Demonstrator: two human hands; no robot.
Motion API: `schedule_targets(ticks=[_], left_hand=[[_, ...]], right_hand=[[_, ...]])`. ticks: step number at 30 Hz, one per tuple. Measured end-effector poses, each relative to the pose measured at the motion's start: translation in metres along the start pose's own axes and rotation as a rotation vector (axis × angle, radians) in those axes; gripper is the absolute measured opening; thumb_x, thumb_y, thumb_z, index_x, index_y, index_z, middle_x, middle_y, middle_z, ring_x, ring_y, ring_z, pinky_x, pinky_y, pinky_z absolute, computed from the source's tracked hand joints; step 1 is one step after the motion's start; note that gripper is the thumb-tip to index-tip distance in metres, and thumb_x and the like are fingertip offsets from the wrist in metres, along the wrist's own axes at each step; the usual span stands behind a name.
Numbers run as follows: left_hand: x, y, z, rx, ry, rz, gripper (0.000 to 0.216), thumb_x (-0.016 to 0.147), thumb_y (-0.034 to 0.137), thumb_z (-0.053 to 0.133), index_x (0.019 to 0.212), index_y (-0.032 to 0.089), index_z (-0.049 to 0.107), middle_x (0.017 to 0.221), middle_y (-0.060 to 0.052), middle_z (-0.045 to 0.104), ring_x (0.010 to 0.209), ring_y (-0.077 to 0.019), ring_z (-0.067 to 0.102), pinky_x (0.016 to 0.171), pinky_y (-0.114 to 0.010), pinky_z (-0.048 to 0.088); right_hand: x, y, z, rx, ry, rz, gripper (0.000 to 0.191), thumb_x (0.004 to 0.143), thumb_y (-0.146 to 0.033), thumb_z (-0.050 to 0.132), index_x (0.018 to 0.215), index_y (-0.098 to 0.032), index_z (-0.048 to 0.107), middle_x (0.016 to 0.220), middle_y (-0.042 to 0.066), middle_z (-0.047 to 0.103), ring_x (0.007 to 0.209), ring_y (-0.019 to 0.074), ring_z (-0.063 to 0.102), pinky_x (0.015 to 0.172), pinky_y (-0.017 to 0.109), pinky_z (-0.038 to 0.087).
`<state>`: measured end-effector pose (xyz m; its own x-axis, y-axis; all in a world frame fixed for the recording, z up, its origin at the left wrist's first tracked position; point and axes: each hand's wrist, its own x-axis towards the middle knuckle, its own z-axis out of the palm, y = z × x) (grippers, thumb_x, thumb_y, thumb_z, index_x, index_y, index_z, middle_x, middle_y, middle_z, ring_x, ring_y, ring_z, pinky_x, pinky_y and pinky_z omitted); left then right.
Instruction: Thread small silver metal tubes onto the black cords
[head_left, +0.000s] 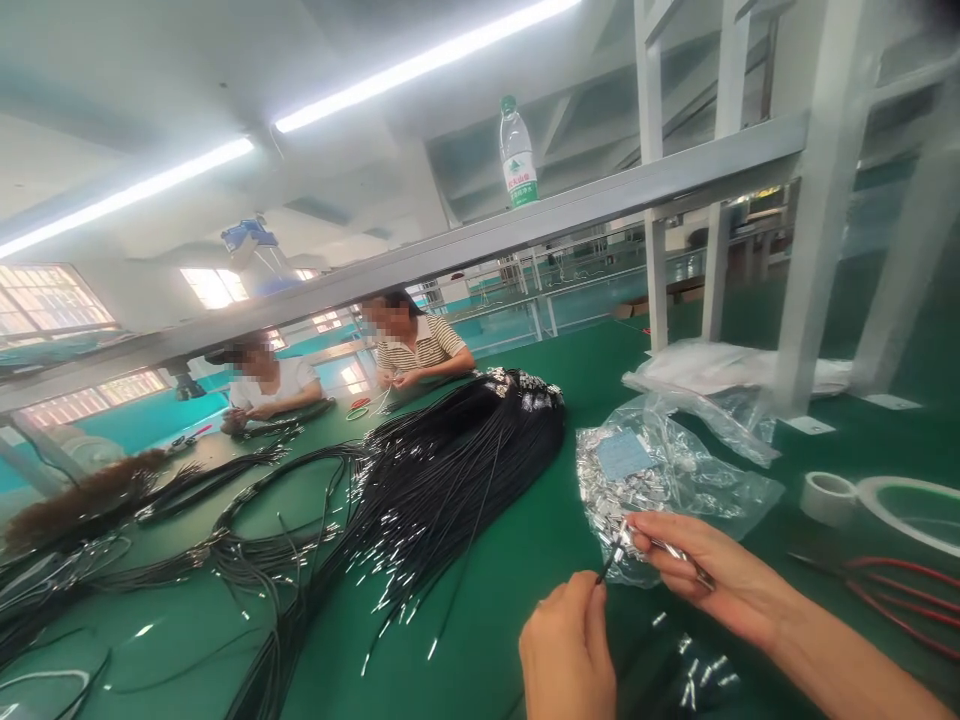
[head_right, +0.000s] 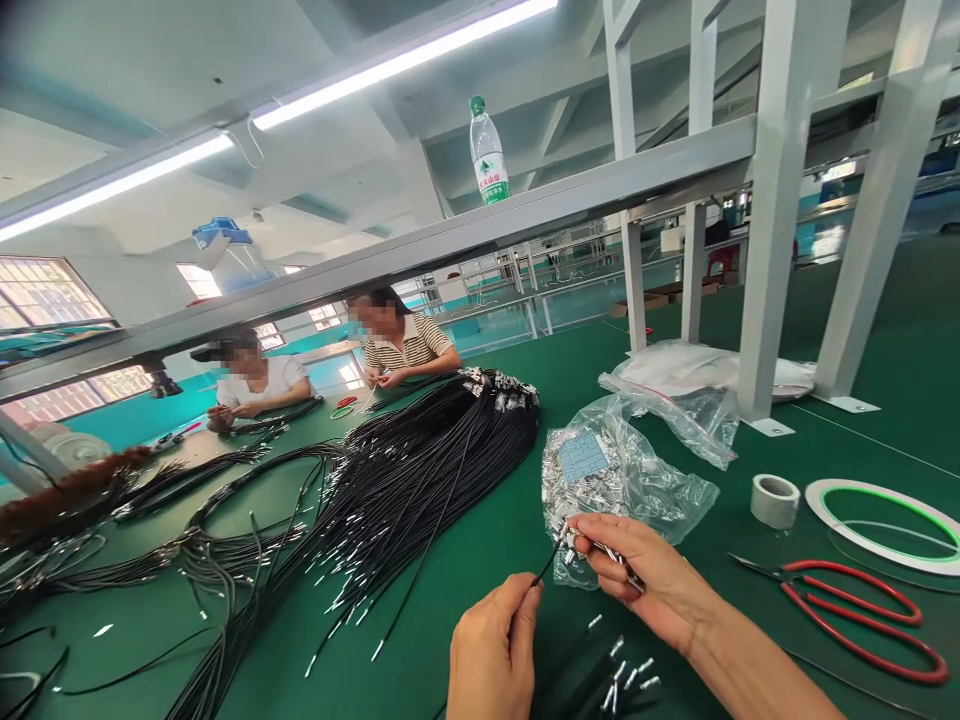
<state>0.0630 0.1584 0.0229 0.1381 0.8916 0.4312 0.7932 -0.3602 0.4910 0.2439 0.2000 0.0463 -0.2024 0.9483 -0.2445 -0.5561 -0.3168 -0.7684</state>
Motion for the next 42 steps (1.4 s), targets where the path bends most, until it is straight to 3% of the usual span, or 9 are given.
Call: schedule_targets(ticks=[8, 13, 18, 26, 29, 33, 37, 42], left_hand=[[0.0003, 0.0036, -0.0021, -0.057, -0.023, -0.026, 0.033, 0.096, 0.022, 0.036, 0.083, 0.021, 0.067, 0.069, -0.003, 0.068, 0.060, -0.0158, 0.060, 0.057, -0.026, 0.033], [0.0007, 0.0064, -0.0052, -0.090, -0.017, -0.062, 0.034, 0.097, 0.025, 0.036, 0.082, 0.021, 0.066, 0.068, -0.003, 0.067, 0.059, -0.0150, 0.059, 0.057, -0.025, 0.033], [0.0004, 0.0082, -0.0062, -0.093, -0.046, -0.049, 0.033, 0.097, 0.025, 0.036, 0.083, 0.021, 0.066, 0.068, -0.002, 0.067, 0.059, -0.0153, 0.059, 0.056, -0.026, 0.032], [-0.0016, 0.0066, -0.0023, -0.071, -0.089, -0.041, 0.033, 0.096, 0.026, 0.036, 0.081, 0.022, 0.065, 0.066, -0.002, 0.067, 0.057, -0.0156, 0.059, 0.054, -0.026, 0.027], [-0.0021, 0.0069, -0.0020, -0.047, -0.108, -0.055, 0.033, 0.095, 0.026, 0.036, 0.079, 0.022, 0.064, 0.063, -0.002, 0.065, 0.055, -0.0156, 0.058, 0.053, -0.026, 0.025], [-0.0026, 0.0083, -0.0028, -0.021, -0.116, -0.080, 0.033, 0.095, 0.026, 0.036, 0.075, 0.022, 0.062, 0.059, -0.001, 0.063, 0.052, -0.0151, 0.056, 0.052, -0.027, 0.022], [-0.0036, 0.0091, -0.0026, -0.002, -0.121, -0.100, 0.031, 0.094, 0.025, 0.039, 0.072, 0.023, 0.061, 0.055, 0.000, 0.061, 0.049, -0.0149, 0.054, 0.051, -0.027, 0.019], [-0.0043, 0.0094, -0.0025, -0.001, -0.133, -0.099, 0.031, 0.093, 0.023, 0.041, 0.069, 0.023, 0.061, 0.056, 0.000, 0.062, 0.049, -0.0150, 0.054, 0.051, -0.027, 0.019]], right_hand=[[-0.0034, 0.0063, 0.0018, -0.056, -0.124, 0.035, 0.031, 0.064, -0.027, 0.084, 0.069, -0.013, 0.057, 0.069, 0.002, 0.060, 0.042, -0.0003, 0.023, 0.038, 0.012, 0.016], [-0.0030, 0.0055, -0.0014, -0.028, -0.040, 0.008, 0.031, 0.064, -0.027, 0.083, 0.086, -0.014, 0.064, 0.068, 0.001, 0.057, 0.043, 0.0012, 0.026, 0.038, 0.013, 0.018], [-0.0052, 0.0038, -0.0014, -0.031, -0.009, -0.021, 0.030, 0.062, -0.027, 0.083, 0.080, -0.012, 0.065, 0.068, 0.002, 0.055, 0.045, 0.0023, 0.026, 0.038, 0.014, 0.018], [0.0012, 0.0039, -0.0032, -0.155, 0.032, -0.111, 0.036, 0.065, -0.039, 0.084, 0.074, -0.011, 0.064, 0.077, 0.008, 0.064, 0.043, 0.0003, 0.021, 0.040, 0.017, 0.017], [-0.0004, 0.0029, -0.0004, -0.203, 0.041, -0.126, 0.043, 0.062, -0.047, 0.085, 0.072, -0.012, 0.063, 0.064, 0.004, 0.059, 0.041, 0.0008, 0.020, 0.041, 0.019, 0.016], [-0.0030, 0.0013, 0.0028, -0.275, 0.049, -0.123, 0.052, 0.059, -0.057, 0.084, 0.076, -0.013, 0.062, 0.046, -0.007, 0.041, 0.039, 0.0027, 0.020, 0.043, 0.021, 0.011], [-0.0012, 0.0029, 0.0012, -0.394, 0.065, -0.183, 0.053, 0.065, -0.060, 0.077, 0.083, -0.014, 0.060, 0.055, -0.003, 0.051, 0.039, 0.0029, 0.023, 0.044, 0.023, 0.010], [-0.0016, 0.0062, 0.0020, -0.569, 0.045, -0.236, 0.050, 0.070, -0.061, 0.070, 0.083, -0.014, 0.059, 0.065, 0.001, 0.060, 0.038, 0.0027, 0.028, 0.048, 0.023, 0.020]])
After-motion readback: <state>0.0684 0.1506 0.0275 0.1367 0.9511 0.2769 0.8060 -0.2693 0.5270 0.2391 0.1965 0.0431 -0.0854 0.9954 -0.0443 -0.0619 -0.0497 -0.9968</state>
